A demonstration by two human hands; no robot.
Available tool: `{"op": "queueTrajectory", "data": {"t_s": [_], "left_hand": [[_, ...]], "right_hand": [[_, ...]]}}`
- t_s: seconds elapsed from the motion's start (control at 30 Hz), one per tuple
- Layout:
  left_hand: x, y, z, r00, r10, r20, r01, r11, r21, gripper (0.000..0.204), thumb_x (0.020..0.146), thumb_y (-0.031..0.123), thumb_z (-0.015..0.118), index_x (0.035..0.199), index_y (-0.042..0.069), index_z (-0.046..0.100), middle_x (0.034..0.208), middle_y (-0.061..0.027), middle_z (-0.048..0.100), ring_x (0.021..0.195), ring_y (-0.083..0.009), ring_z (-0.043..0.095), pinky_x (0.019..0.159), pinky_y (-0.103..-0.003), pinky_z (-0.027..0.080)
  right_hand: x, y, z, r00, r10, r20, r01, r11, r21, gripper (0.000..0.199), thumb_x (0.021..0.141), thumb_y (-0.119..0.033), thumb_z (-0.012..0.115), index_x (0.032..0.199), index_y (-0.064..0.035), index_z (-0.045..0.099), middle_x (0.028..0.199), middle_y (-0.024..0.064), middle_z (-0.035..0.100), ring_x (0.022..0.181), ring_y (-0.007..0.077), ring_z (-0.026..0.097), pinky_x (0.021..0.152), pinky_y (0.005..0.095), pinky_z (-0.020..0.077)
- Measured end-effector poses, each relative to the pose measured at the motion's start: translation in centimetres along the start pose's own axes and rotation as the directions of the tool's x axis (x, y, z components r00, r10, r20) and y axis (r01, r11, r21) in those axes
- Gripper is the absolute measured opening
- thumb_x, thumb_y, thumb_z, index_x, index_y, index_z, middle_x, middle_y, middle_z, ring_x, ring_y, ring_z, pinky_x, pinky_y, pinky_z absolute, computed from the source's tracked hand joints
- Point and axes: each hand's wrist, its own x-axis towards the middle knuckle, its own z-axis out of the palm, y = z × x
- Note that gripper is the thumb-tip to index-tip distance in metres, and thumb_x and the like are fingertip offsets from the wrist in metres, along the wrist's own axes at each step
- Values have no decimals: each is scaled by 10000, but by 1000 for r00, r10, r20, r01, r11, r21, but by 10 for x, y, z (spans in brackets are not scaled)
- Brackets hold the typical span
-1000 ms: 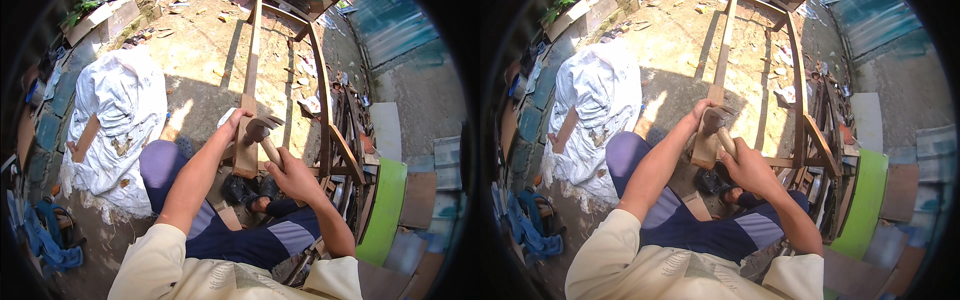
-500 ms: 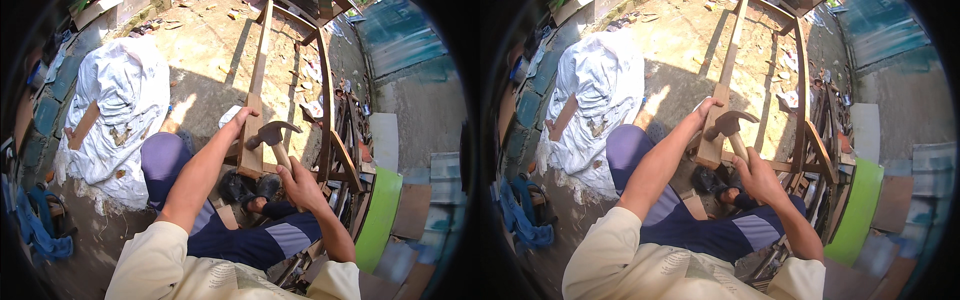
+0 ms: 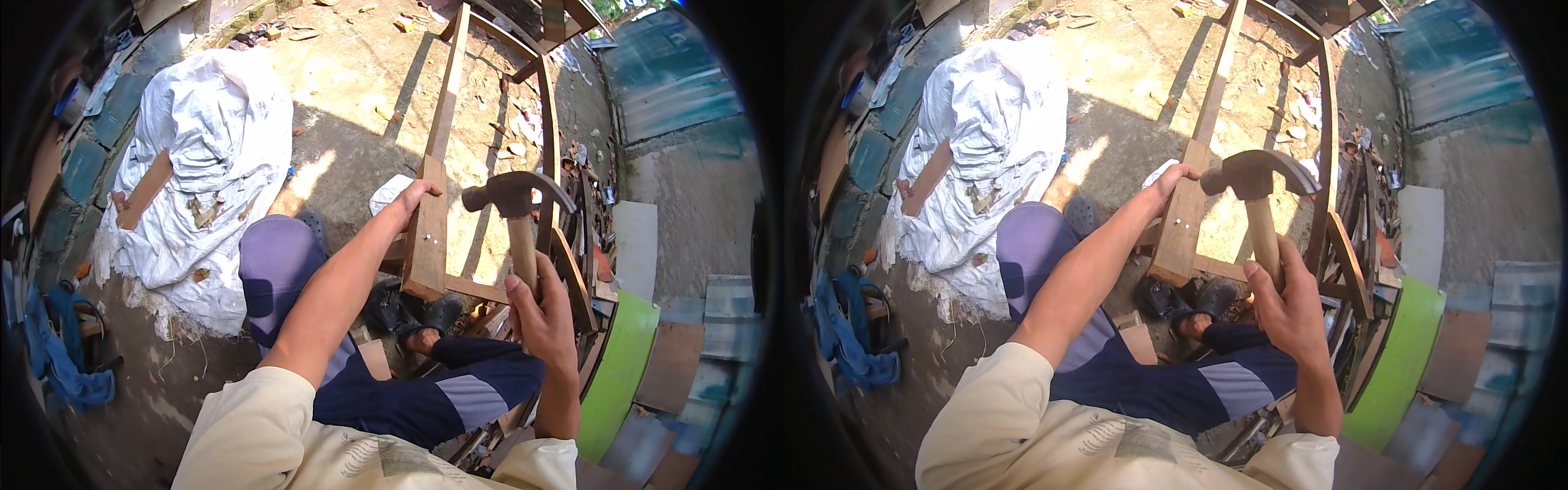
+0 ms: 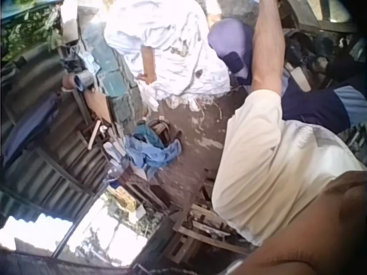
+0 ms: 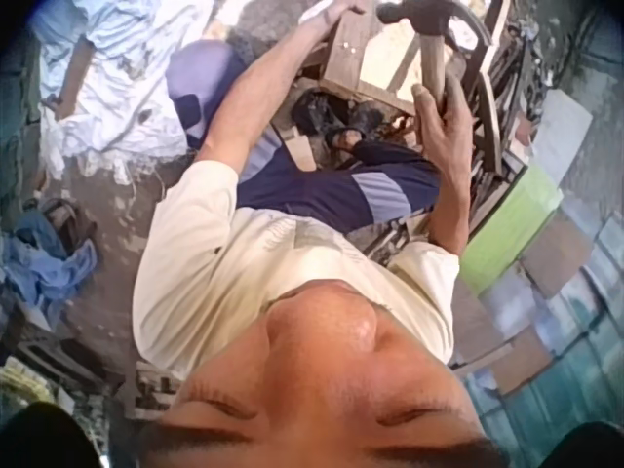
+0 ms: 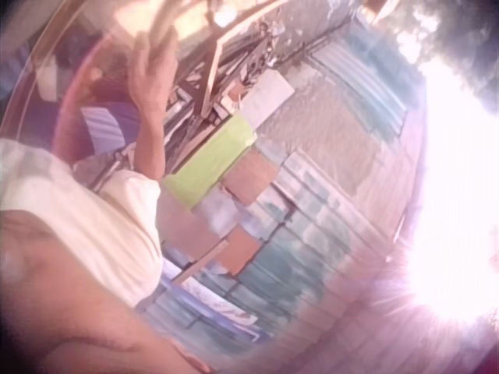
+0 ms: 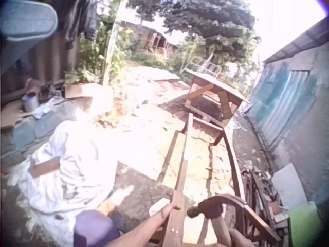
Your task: The person sits on the ground and uses a hammer to drive nails into a wooden plank. They repeatedly pick up nails from a small bag and hammer them into the wood.
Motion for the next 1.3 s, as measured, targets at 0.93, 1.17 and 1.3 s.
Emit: {"op": "queueTrajectory", "data": {"t_s": [0.93, 1.17, 1.3], "left_hand": [[6, 12, 1, 998, -39, 44, 41, 997, -63, 476, 756, 286, 639, 1137, 10, 563, 971, -178, 647, 828, -294, 650, 763, -429, 531], [13, -4, 5, 998, -69, 17, 69, 996, -57, 526, 743, 301, 645, 1166, 5, 545, 992, -188, 635, 838, -301, 641, 770, -444, 523], [12, 1, 7, 994, -92, 60, 97, 992, -81, 500, 752, 312, 635, 1147, 16, 563, 962, -178, 651, 805, -292, 645, 750, -425, 533]], "right_hand": [[11, 6, 8, 989, 65, 132, -9, 921, -390, 277, 944, -220, 632, 1027, 28, 540, 691, 215, 602, 625, 330, 641, 615, 465, 457], [9, -11, 10, 891, -220, -397, 356, 881, 312, 131, 1039, -147, 493, 1073, -22, 476, 678, -14, 455, 451, 43, 422, 392, 209, 368], [13, 28, 28, 986, -162, 49, 168, 973, -156, 218, 965, -161, 588, 1018, 19, 476, 732, 209, 588, 601, 355, 600, 551, 430, 449]]}}
